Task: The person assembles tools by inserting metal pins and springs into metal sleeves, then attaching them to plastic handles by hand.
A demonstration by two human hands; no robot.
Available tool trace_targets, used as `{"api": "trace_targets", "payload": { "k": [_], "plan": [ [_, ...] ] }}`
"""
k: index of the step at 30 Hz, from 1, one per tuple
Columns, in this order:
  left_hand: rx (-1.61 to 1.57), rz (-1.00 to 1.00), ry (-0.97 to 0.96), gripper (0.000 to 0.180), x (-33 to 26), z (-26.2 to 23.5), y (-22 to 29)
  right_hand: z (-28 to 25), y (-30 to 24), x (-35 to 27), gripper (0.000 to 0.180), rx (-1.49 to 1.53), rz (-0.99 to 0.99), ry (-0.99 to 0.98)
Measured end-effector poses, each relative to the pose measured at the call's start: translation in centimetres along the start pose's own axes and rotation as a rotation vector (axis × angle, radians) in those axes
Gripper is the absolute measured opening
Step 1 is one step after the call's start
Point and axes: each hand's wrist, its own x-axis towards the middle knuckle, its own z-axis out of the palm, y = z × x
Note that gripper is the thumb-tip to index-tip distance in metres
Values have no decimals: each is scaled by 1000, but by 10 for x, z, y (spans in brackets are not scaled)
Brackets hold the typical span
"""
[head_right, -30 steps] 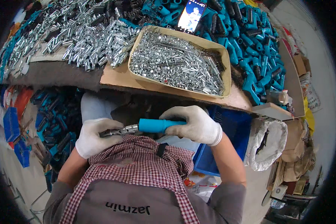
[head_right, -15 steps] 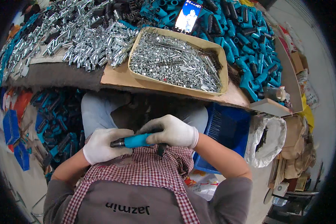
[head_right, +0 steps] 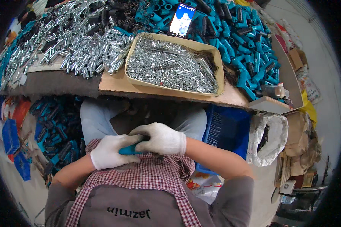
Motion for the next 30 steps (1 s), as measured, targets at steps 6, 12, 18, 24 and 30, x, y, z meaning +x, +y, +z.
{"api": "trace_targets", "payload": {
  "k": [6, 12, 18, 24, 30],
  "plan": [
    [68, -29, -6, 55, 4, 7, -1, -20, -6, 4, 43, -212, -59, -57],
    [-12, -48, 120, 54, 4, 5, 3, -131, 30, 0, 16, -886, 76, 854],
    [30, -43, 152, 49, 2, 5, 4, -165, 44, 12, 16, -944, 118, 594],
    [-21, -57, 168, 48, 6, 1, 4, -181, 52, 14, 18, -1192, -133, 435],
    [-6, -194, 135, 52, -3, -10, 3, -173, 48, 0, 15, -1021, -134, 575]
  ]
}}
